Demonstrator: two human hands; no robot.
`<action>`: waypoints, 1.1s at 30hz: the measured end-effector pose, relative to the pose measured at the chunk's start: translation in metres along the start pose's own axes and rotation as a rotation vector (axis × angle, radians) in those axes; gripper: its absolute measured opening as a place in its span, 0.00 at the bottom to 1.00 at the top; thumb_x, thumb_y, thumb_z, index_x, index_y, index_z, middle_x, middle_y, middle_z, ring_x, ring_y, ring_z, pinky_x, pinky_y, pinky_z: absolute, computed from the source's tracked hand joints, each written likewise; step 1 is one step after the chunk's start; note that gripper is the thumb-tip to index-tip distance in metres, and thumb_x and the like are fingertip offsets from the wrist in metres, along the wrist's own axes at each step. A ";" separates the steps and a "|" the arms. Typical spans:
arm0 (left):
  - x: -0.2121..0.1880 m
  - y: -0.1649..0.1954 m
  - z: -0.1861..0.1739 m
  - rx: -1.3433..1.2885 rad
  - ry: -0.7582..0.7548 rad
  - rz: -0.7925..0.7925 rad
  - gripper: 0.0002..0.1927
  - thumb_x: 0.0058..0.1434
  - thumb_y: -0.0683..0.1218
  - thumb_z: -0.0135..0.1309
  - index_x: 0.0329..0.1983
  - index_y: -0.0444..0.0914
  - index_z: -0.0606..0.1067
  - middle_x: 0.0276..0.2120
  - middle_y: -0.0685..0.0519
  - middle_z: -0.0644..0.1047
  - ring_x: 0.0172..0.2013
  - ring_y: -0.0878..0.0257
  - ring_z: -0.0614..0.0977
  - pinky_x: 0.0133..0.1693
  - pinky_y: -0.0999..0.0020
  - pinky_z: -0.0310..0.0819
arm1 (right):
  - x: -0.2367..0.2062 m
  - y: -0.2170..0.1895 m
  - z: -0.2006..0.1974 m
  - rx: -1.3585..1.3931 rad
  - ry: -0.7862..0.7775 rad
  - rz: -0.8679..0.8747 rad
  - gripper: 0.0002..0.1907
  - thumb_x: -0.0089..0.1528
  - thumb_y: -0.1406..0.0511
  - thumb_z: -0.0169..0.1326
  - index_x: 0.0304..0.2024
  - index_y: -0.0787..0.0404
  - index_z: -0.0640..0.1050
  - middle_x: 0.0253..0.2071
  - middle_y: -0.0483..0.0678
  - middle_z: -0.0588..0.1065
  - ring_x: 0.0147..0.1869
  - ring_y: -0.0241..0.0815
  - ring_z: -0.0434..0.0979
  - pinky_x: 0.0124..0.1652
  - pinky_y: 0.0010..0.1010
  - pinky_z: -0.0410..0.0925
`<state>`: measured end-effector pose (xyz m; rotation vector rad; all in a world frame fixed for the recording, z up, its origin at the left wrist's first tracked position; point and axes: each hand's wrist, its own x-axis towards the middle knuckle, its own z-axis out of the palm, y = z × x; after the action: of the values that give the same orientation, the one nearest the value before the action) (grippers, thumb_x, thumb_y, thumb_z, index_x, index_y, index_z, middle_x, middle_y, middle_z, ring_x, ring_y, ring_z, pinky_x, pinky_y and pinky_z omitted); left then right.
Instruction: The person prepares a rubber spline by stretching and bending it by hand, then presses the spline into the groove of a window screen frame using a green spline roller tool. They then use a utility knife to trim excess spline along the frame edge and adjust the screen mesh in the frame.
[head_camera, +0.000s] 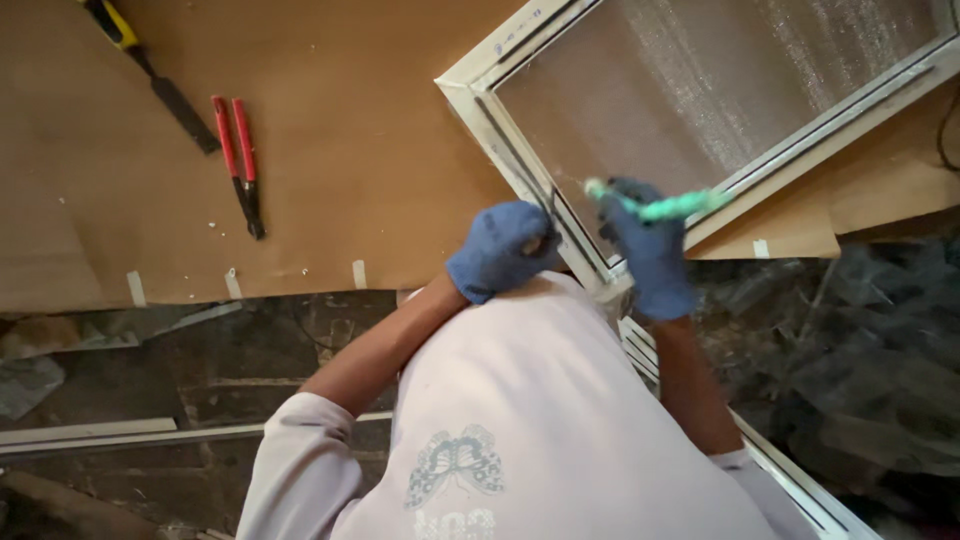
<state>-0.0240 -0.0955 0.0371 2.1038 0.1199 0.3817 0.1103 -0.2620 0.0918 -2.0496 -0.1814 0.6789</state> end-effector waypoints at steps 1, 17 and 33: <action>-0.003 0.003 -0.005 -0.075 0.018 -0.014 0.08 0.57 0.44 0.65 0.30 0.39 0.76 0.29 0.46 0.77 0.33 0.52 0.80 0.37 0.59 0.74 | 0.009 -0.003 -0.004 0.135 -0.002 0.232 0.16 0.63 0.62 0.63 0.50 0.62 0.81 0.33 0.44 0.79 0.30 0.30 0.77 0.29 0.23 0.68; -0.014 -0.035 -0.015 -1.761 0.403 -0.640 0.23 0.71 0.51 0.44 0.19 0.41 0.67 0.16 0.54 0.67 0.24 0.59 0.70 0.45 0.57 0.72 | 0.034 -0.012 0.022 -0.154 -0.183 -0.249 0.13 0.63 0.62 0.68 0.41 0.67 0.82 0.28 0.41 0.77 0.31 0.26 0.73 0.33 0.22 0.69; -0.003 0.051 -0.095 -0.910 -0.121 -0.573 0.14 0.70 0.46 0.51 0.30 0.35 0.78 0.22 0.54 0.69 0.26 0.63 0.69 0.32 0.64 0.68 | -0.002 0.097 -0.004 0.252 -0.076 -0.186 0.09 0.67 0.70 0.60 0.49 0.67 0.78 0.36 0.42 0.76 0.37 0.30 0.74 0.37 0.23 0.68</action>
<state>-0.0607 -0.0469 0.1262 1.1180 0.3862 -0.0537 0.0976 -0.3196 0.0145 -1.7434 -0.3105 0.6302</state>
